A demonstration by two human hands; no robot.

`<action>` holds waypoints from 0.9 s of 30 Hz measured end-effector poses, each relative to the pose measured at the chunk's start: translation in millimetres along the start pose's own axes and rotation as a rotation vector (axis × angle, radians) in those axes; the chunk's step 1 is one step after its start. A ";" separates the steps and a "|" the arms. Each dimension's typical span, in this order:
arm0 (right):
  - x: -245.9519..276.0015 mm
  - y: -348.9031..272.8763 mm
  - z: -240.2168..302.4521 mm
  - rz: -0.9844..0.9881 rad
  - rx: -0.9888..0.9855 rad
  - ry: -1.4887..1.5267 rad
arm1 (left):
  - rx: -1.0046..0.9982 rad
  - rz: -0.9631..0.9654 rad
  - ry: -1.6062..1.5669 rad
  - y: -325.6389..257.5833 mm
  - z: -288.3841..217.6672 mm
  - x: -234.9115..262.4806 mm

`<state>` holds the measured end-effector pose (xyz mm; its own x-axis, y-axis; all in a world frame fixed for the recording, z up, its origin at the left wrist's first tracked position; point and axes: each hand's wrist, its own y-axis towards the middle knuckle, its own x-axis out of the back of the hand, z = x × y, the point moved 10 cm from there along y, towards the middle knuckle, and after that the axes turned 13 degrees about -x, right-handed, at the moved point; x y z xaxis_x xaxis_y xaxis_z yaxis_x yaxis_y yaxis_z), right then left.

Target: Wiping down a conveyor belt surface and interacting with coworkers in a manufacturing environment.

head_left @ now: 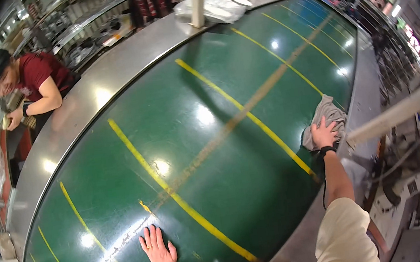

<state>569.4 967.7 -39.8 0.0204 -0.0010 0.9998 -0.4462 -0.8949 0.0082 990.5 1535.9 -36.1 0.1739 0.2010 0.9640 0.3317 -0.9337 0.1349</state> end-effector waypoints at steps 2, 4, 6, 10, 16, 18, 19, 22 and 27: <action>14.8 -51.0 -21.9 -0.055 0.171 -0.038 | 0.028 0.004 0.028 0.3 -2.1 0.5; 5.0 -113.9 -21.9 -0.105 0.369 -0.051 | -0.002 -0.034 0.031 -0.4 -2.6 -5.0; 8.1 -209.6 -0.9 0.000 0.640 0.044 | -0.002 -0.061 0.045 -5.0 -2.7 -1.4; 75.1 -436.8 63.1 0.033 1.340 0.501 | 0.032 -0.016 0.032 -15.7 5.5 4.7; 38.6 -663.7 184.2 0.562 1.900 0.649 | 0.160 -0.123 -0.109 -30.3 19.3 -10.6; 34.0 -710.6 219.8 0.556 2.181 0.439 | 0.170 -0.076 -0.058 -32.6 20.5 -6.4; 31.1 -720.2 239.0 0.487 2.234 0.473 | 0.086 -0.095 -0.024 -33.3 16.8 -4.7; 33.3 -702.2 316.6 0.277 2.193 0.489 | 0.113 -0.055 0.012 -30.6 16.9 6.6; 43.1 -459.9 450.0 0.097 1.541 0.567 | 0.219 0.006 -0.032 -24.9 26.3 15.0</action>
<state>1178.1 1178.4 -9.0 -0.4181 -0.2371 0.8769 0.8372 -0.4752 0.2706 1009.3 1570.0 -30.9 0.2045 0.2087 0.9564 0.5234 -0.8489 0.0733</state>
